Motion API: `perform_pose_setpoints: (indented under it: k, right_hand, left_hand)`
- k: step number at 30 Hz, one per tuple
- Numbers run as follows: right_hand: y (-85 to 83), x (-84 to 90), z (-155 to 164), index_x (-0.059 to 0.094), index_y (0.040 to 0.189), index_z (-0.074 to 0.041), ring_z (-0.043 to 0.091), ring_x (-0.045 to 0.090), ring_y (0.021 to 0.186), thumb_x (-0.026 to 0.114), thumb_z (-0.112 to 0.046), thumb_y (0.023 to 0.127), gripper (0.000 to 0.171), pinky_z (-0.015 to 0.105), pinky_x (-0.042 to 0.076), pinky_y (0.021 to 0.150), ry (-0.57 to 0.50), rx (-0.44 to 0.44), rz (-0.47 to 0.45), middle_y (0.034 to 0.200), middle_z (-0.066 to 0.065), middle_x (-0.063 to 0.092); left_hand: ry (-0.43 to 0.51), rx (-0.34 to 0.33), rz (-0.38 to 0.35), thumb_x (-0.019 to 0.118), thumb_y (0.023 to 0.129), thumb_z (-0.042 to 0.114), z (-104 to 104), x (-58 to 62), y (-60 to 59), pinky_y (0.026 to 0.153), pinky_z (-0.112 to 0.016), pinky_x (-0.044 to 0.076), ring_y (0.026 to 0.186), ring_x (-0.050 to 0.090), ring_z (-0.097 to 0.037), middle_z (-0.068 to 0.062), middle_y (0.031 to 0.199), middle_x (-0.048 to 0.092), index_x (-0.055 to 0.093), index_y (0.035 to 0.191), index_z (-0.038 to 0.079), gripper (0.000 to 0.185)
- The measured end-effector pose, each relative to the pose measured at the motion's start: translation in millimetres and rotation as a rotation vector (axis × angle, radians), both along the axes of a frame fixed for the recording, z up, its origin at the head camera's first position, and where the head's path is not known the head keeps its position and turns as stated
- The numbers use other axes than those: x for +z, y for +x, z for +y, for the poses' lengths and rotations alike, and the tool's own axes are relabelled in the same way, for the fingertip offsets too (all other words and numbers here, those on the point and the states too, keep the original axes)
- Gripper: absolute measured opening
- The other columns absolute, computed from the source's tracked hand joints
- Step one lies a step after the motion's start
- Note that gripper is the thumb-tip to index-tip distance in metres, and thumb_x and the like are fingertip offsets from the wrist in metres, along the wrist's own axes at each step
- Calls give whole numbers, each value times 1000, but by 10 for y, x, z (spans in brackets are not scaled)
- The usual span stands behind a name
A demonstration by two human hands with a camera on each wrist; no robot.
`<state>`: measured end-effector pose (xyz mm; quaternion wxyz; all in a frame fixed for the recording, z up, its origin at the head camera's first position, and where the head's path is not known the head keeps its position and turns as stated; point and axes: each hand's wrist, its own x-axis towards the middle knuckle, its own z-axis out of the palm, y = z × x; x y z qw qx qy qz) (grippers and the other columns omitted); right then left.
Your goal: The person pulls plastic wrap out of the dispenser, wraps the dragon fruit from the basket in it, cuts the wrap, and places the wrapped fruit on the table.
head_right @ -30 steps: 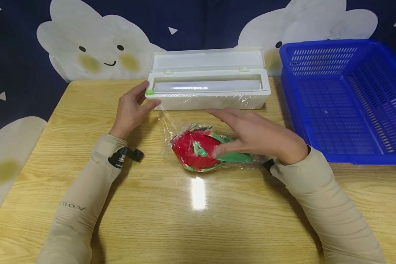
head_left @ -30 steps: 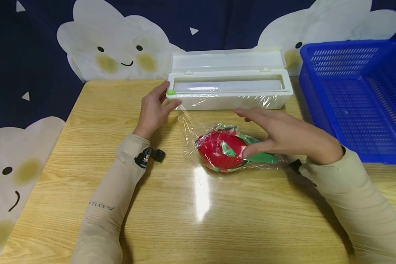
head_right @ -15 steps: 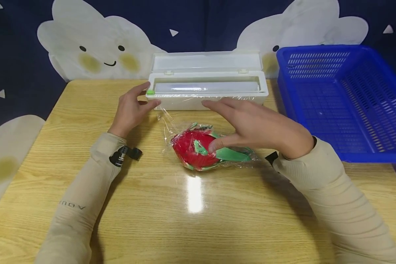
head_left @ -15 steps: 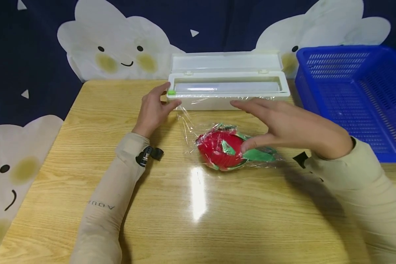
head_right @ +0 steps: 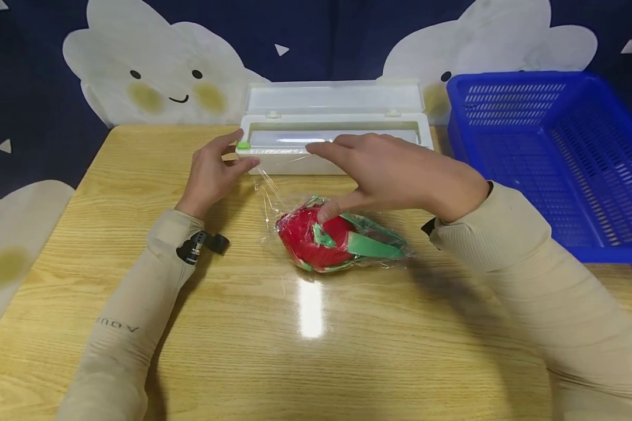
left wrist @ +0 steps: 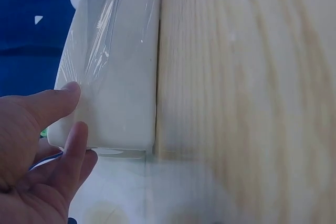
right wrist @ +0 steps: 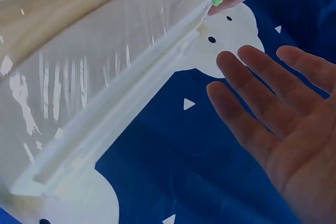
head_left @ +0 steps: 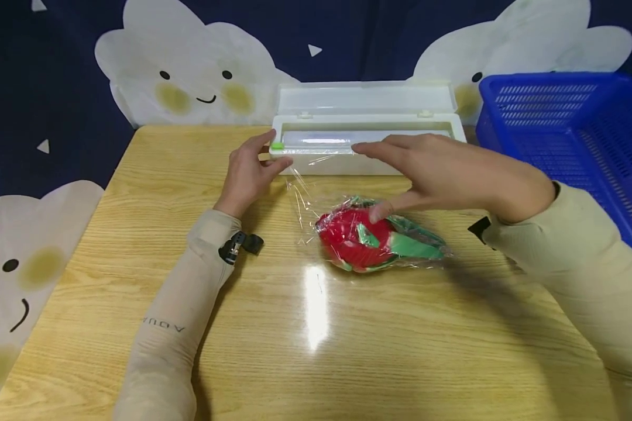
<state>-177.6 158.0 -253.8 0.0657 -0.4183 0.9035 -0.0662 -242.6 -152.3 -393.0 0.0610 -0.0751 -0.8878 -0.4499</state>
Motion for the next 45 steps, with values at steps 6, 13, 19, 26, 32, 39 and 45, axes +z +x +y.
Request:
perform_pose_setpoints:
  k: [6,13,19,26,32,39,45]
  right_hand:
    - [-210,133,-188,42,158,-12,39,71,116,68,-57,95,82,60,53,106,56,19,7,142,20,64]
    - [-440,149,-357,45,156,-10,38,73,108,66,-50,99,72,62,52,108,139,39,13,140,23,65]
    - [-645,75,-492,48,153,-7,40,70,116,67,-45,99,68,60,51,109,151,68,-4,139,23,66]
    - [-873,-86,-692,53,149,-3,39,69,120,67,-39,100,62,57,53,109,137,112,-33,134,23,69]
    - [-1044,-184,-862,60,141,-1,35,73,112,68,-31,99,52,52,58,101,95,142,-27,130,22,71]
    - [-1145,-276,-1068,69,131,-3,31,73,109,66,-24,100,37,49,58,100,55,156,-21,123,19,75]
    - [-1172,-335,-1219,72,128,-5,29,73,110,65,-19,101,31,47,58,101,32,166,-30,122,16,76]
  left_hand:
    - [5,3,6,79,92,23,-21,-12,-5,97,-33,62,130,66,-29,-17,153,56,49,152,4,69]
    - [8,-2,20,80,92,23,-25,-27,-10,97,-34,62,127,67,-30,-18,150,58,51,151,4,68]
    - [-33,5,28,79,93,27,-44,-20,-9,95,-39,63,121,70,-31,-17,150,58,51,152,7,68]
    - [-56,12,26,79,93,29,-47,-12,-7,94,-42,64,120,71,-33,-17,149,60,51,152,9,68]
    - [-40,11,11,79,93,29,-33,-25,-11,93,-41,64,120,71,-32,-17,147,60,51,152,9,68]
    - [0,6,0,81,91,28,4,-31,16,93,-39,64,119,72,-31,-15,149,59,53,151,10,69]
    - [31,2,2,82,90,26,30,-31,34,92,-37,64,118,73,-30,-14,152,57,55,150,10,67]
